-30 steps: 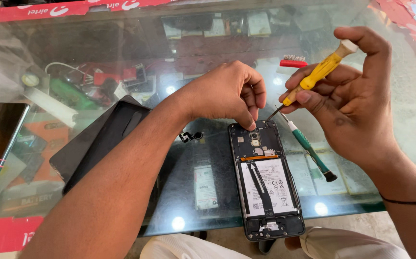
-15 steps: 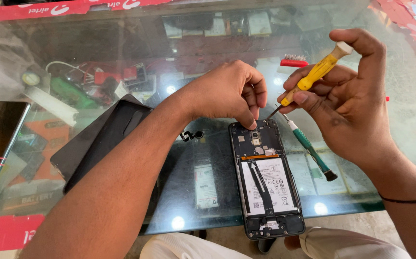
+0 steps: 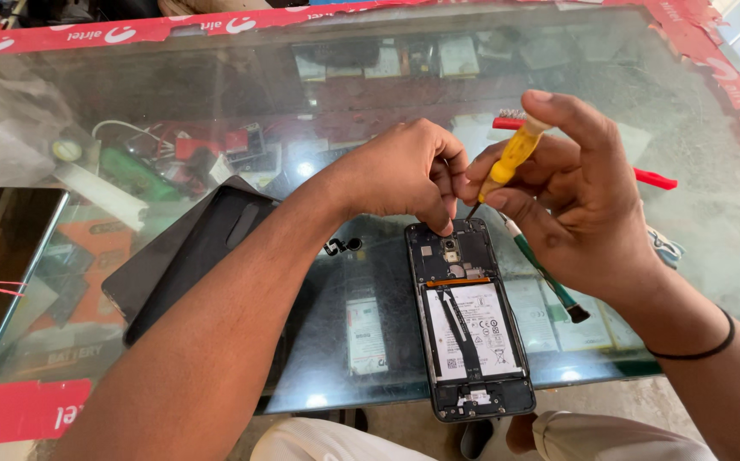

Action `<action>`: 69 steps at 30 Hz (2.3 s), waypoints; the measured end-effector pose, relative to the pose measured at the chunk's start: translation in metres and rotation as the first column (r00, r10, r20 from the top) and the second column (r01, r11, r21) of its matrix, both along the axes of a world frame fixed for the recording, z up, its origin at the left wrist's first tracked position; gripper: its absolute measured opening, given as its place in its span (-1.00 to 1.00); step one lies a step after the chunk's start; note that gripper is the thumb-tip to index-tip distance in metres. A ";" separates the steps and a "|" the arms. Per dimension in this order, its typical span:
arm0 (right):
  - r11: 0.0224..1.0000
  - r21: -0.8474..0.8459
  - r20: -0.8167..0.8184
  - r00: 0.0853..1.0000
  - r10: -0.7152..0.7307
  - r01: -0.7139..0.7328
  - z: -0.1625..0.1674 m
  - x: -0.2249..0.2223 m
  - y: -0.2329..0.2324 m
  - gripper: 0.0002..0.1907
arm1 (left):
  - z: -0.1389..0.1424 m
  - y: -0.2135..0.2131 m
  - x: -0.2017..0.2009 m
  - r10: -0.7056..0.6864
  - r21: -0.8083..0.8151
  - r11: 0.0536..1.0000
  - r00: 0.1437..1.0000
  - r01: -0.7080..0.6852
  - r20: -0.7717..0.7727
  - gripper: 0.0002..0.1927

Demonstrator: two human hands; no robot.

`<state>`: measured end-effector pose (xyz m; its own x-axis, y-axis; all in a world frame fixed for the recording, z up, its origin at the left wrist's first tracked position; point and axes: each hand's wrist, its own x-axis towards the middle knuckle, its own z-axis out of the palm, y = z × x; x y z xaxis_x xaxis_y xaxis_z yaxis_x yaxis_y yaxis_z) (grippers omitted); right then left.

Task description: The person uses a yellow-handled screwdriver to remove screws from the internal frame of a disassembled smartphone. They then use a green-handled screwdriver to continue unscrewing components near the camera module. The phone remains open on the glass counter, and the removed screws are placed nearby.

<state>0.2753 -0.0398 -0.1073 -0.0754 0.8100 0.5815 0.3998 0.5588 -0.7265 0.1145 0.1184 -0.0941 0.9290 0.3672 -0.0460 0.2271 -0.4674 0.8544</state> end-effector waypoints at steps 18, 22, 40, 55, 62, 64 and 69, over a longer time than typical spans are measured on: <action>0.995 0.069 0.061 0.995 -0.078 0.073 -0.003 0.002 0.003 -0.26 | 0.001 -0.003 0.001 0.005 0.043 0.999 0.998 -0.002 -0.070 -0.76; 0.982 0.135 0.133 0.979 -0.152 0.134 0.001 0.003 0.001 -0.19 | 0.003 -0.005 0.003 0.009 -0.003 1.000 0.992 -0.009 -0.124 -0.77; 0.979 0.186 0.181 0.976 -0.119 0.085 0.004 0.002 0.001 -0.13 | 0.003 -0.007 0.003 0.039 -0.003 0.999 0.988 -0.040 -0.148 -0.79; 0.997 0.070 0.050 0.999 0.013 -0.016 -0.005 0.011 -0.002 -0.30 | 0.007 -0.011 0.002 0.052 0.029 0.998 0.986 -0.048 -0.161 -0.81; 0.993 0.117 0.130 0.992 -0.007 -0.008 0.003 0.005 -0.001 -0.22 | 0.007 -0.012 0.003 0.078 0.036 0.997 0.981 -0.073 -0.179 -0.81; 0.996 0.045 0.105 0.992 0.070 -0.075 0.006 0.005 -0.001 -0.28 | 0.006 -0.011 0.003 0.057 0.013 0.998 0.987 -0.056 -0.149 -0.82; 0.996 0.037 0.133 0.988 0.074 -0.080 0.004 0.003 -0.002 -0.26 | 0.004 -0.010 0.002 0.038 0.004 0.999 0.990 -0.038 -0.135 -0.81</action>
<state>0.2788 -0.0418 -0.1031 -0.2148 0.7736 0.5962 0.4451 0.6209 -0.6452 0.1168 0.1082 -0.0906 0.8996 0.4024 -0.1700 0.3583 -0.4571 0.8141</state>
